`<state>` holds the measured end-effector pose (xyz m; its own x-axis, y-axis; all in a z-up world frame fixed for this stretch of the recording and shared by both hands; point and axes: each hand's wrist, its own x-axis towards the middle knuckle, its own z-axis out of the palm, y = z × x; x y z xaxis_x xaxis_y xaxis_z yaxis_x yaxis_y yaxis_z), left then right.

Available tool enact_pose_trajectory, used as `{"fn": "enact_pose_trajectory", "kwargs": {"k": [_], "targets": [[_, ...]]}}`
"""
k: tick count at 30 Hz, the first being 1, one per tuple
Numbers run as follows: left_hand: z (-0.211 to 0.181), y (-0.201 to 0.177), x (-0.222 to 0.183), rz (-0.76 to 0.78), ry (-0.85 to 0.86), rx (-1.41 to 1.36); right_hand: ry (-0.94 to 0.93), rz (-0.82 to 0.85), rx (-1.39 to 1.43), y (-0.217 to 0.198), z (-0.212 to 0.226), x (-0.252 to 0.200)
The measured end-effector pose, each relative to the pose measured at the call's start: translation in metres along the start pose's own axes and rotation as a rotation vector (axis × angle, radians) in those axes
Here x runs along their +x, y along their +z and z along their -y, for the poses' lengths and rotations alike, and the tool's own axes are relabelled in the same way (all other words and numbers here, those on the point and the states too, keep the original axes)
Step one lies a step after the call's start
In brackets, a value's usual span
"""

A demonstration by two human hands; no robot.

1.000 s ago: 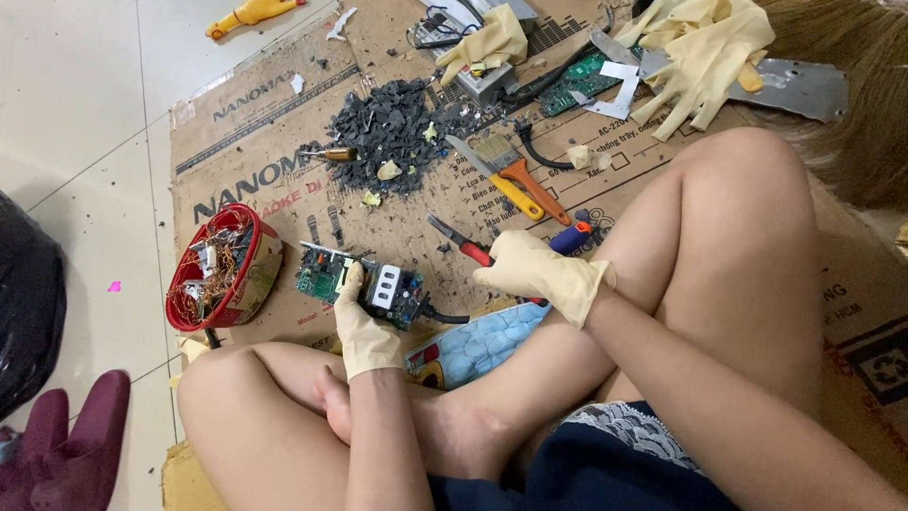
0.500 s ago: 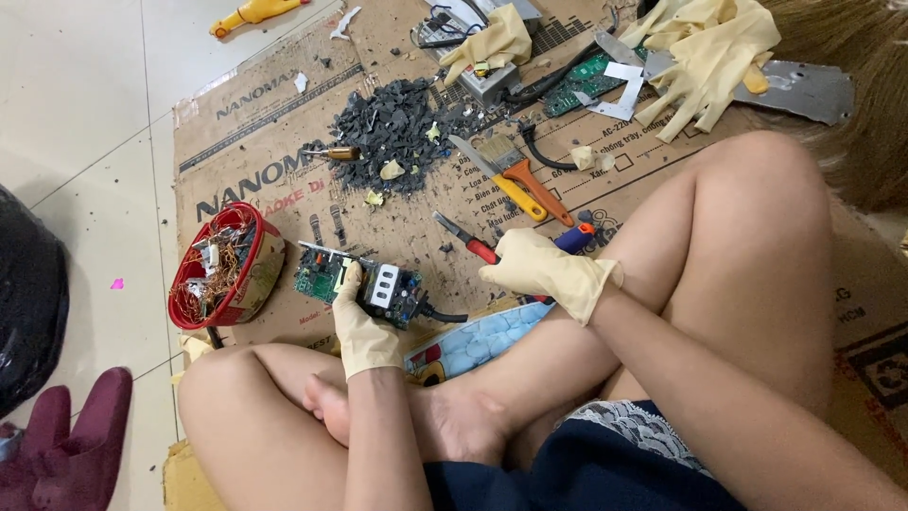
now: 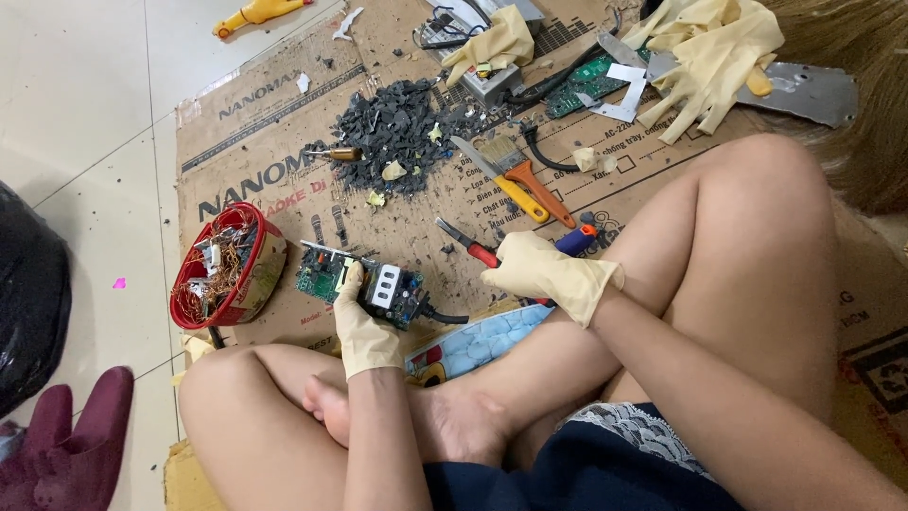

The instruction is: Removing electronic components from a circuit board using pliers while sitting on the floor.

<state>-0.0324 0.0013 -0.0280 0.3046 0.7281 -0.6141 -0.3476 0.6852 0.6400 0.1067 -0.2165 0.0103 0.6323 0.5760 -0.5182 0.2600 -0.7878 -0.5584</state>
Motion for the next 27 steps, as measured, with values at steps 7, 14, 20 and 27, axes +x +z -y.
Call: {"fn": "enact_pose_trajectory", "kwargs": {"k": [7,14,20,27], "targets": [[0.001,0.003,-0.011,-0.004,-0.017,0.013,-0.012,-0.021,0.007,0.011,-0.009,0.016],[0.005,-0.001,-0.006,0.027,-0.003,0.014,-0.027,-0.023,0.015,0.012,-0.011,0.020],[0.002,-0.001,-0.002,0.029,-0.027,0.026,-0.024,-0.015,0.023,0.010,-0.008,0.016],[0.002,0.001,-0.008,0.047,-0.045,0.030,-0.019,-0.009,0.014,0.010,-0.009,0.016]]}}
